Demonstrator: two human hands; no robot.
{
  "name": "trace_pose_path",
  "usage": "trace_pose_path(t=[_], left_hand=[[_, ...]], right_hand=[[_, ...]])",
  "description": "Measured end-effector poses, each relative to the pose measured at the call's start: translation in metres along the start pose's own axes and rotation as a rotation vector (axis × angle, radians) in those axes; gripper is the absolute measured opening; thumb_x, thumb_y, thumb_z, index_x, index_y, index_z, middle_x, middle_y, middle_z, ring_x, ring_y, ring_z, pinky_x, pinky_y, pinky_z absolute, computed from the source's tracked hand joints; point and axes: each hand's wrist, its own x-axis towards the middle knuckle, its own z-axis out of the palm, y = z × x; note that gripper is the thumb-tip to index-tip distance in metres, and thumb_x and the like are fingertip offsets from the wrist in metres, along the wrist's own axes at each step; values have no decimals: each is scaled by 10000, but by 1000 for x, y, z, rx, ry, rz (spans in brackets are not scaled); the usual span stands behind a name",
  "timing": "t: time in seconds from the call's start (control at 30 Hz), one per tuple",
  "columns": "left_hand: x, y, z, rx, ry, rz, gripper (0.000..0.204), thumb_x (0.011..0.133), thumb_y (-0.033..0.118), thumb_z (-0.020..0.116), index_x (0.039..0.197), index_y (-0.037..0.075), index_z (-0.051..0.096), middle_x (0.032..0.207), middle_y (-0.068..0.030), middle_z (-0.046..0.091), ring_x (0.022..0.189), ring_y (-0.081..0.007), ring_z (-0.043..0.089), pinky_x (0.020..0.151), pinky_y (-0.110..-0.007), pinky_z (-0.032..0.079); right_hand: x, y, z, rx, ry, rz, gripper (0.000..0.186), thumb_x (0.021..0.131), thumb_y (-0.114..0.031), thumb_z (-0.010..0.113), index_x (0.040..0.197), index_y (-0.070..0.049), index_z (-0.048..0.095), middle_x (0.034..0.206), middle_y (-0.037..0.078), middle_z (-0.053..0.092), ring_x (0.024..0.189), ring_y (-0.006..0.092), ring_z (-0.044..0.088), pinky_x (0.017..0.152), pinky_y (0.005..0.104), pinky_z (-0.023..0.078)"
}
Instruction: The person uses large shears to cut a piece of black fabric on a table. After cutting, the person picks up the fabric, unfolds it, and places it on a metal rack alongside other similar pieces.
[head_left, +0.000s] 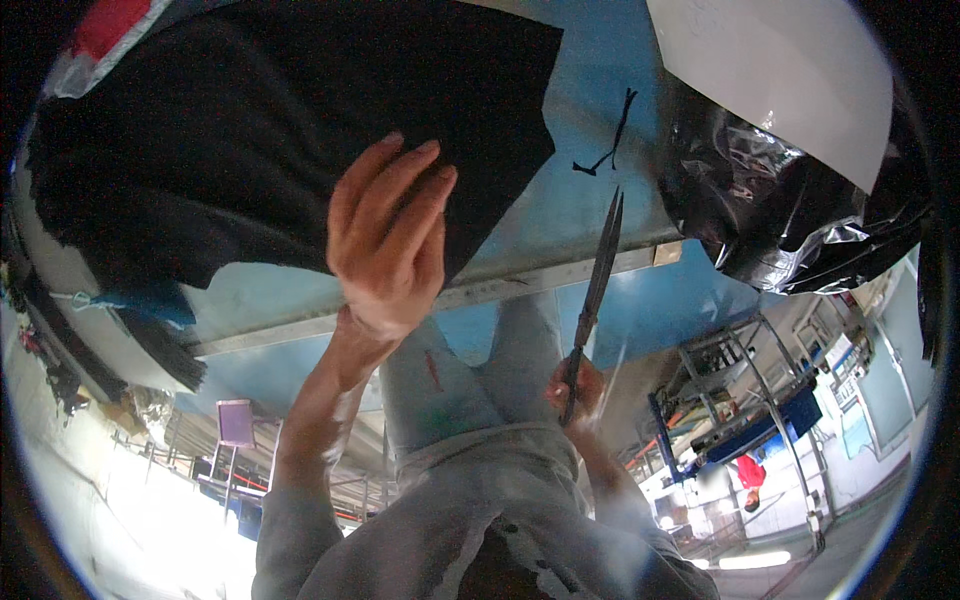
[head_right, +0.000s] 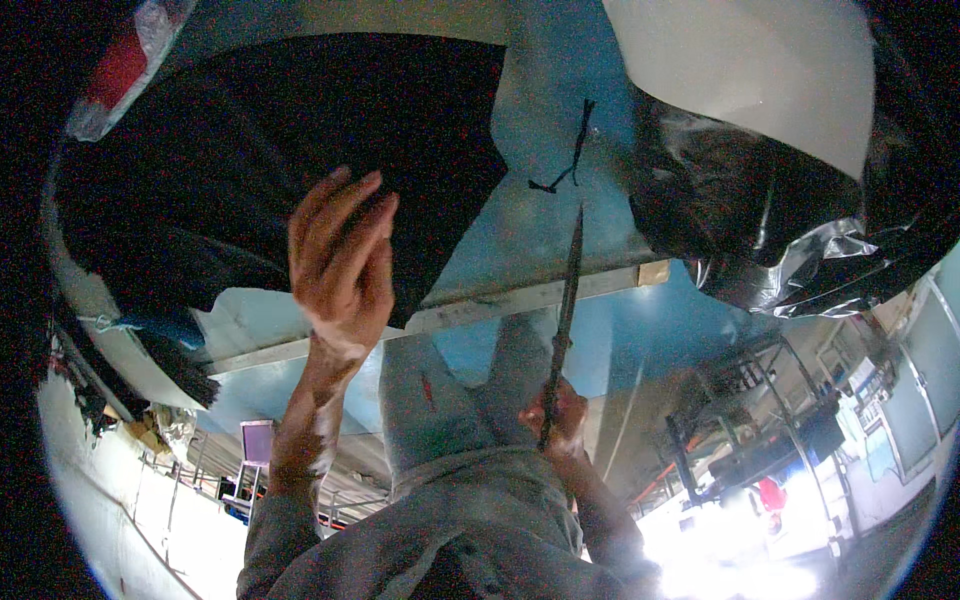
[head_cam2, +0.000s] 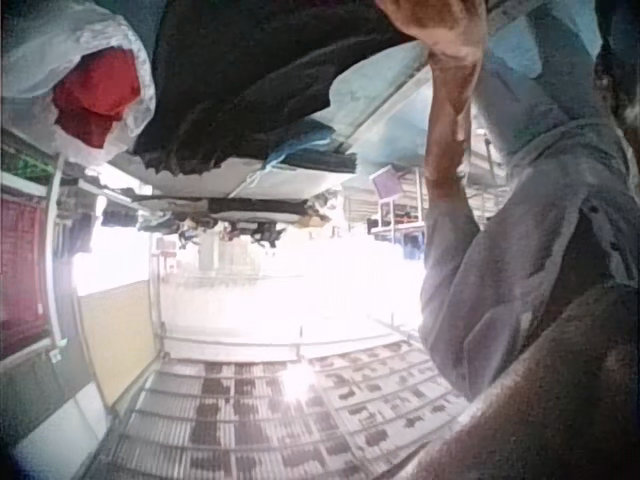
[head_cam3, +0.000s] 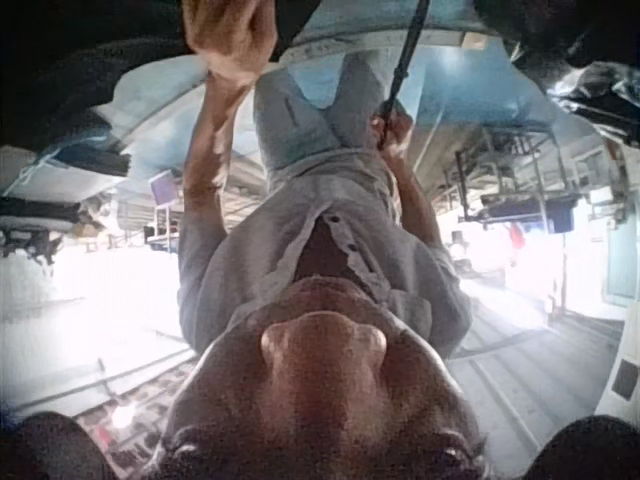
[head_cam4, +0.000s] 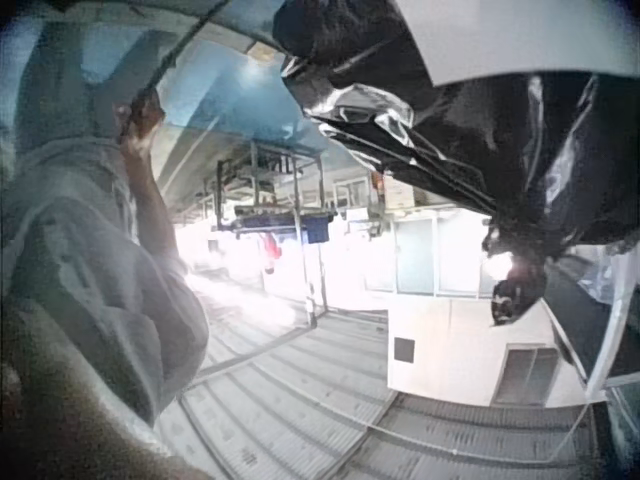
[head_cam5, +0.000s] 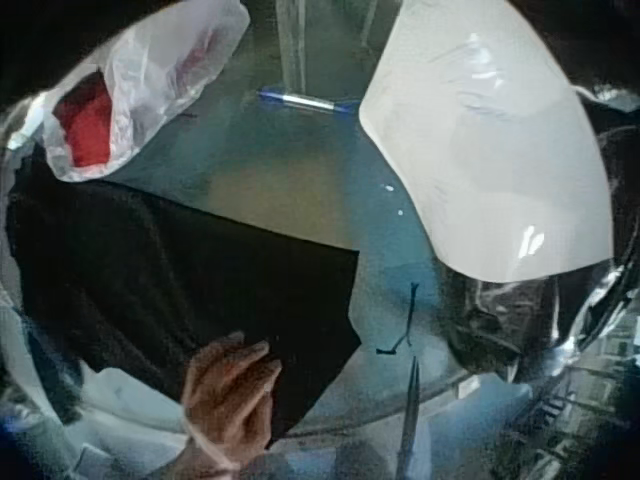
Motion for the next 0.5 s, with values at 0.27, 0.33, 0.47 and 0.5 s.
trace_pose_path(t=[0.27, 0.33, 0.47, 0.5], left_hand=[[-2, 96, 74, 134, -460, -140, 775, 814, 492, 635, 1364, -9, 423, 1511, -202, 233, 1429, -368, 111, 1134, -573, 85], [-16, 110, 87, 137, -474, -136, 789, 815, 526, 597, 1374, 2, 410, 1514, -198, 231, 1429, -368, 112, 1127, -585, 83], [-73, 131, 102, 224, -666, -7, 752, 865, 526, 521, 1404, 23, 371, 1524, -181, 213, 1437, -312, 123, 1123, -593, 97], [-96, 129, 96, 273, -718, 66, 723, 887, 508, 501, 1411, 29, 360, 1524, -179, 214, 1441, -288, 117, 1122, -591, 120]], right_hand=[[0, -16, -65, -218, -123, -9, 280, 781, -177, 733, 829, -39, 494, 662, 0, 532, 614, 117, 570, 576, 282, 502], [-2, -14, -74, -155, -124, -16, 364, 763, -280, 766, 857, -44, 505, 629, -3, 507, 514, 90, 478, 484, 251, 423], [-17, -42, -117, -649, -200, -182, 346, 770, -287, 766, 821, -46, 523, 597, 2, 497, 481, 80, 452, 478, 252, 417], [-14, -31, -133, -386, -199, -117, 332, 781, -287, 752, 764, -46, 525, 586, 2, 518, 512, 89, 483, 503, 277, 428]])
